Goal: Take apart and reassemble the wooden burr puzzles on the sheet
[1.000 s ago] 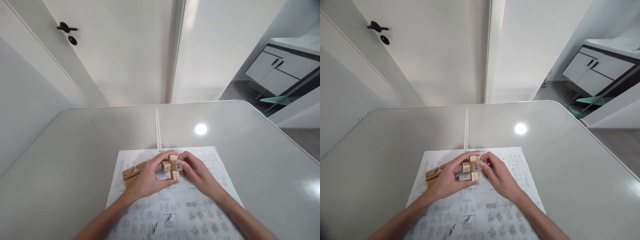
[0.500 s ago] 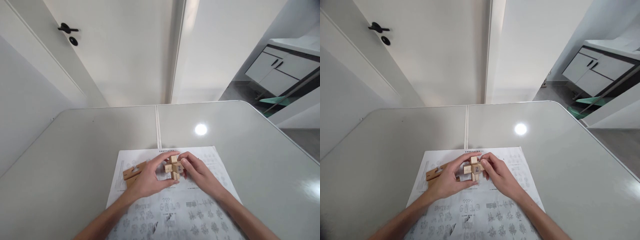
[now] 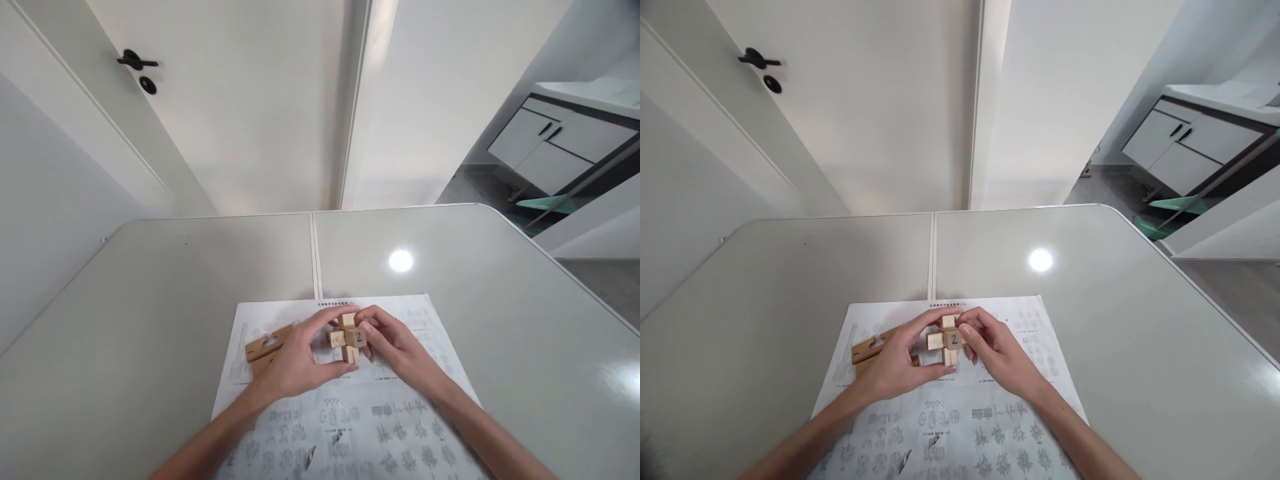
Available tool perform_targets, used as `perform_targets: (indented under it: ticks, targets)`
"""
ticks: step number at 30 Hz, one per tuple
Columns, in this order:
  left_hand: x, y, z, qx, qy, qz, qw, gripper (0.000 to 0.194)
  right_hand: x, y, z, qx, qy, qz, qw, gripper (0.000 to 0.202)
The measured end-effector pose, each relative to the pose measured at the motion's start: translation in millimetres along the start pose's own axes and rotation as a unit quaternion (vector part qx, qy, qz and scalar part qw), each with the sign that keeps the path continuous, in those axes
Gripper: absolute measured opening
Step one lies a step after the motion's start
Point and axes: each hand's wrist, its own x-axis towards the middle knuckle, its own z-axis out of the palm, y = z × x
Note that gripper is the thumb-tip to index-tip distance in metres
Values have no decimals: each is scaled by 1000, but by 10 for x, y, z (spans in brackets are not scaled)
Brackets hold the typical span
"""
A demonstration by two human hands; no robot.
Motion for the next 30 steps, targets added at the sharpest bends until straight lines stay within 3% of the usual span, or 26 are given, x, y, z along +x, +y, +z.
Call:
perform_targets:
  ticks: [9, 14, 20, 22, 26, 30]
  targets:
    - [-6, -32, 2, -16, -1, 32, 999, 75, 7, -61, 23, 1, -9, 6, 1000, 40]
    - [-22, -5, 19, 15, -1, 13, 1000, 76, 10, -82, 36, -1, -4, -1, 1000, 39]
    - [-193, -11, -185, 148, 15, -18, 989, 94, -73, -117, -192, -108, 74, -23, 991, 37]
    - [-306, -88, -327, 205, 46, -11, 978, 84, -165, -95, -340, -194, 119, -19, 974, 36]
    - [-501, -323, -589, 286, 152, 27, 946, 31, -359, 31, -621, -309, 219, -8, 925, 39]
    - [-582, -515, -718, 350, 174, 32, 920, 21, -441, 171, -769, -365, 307, 9, 879, 43]
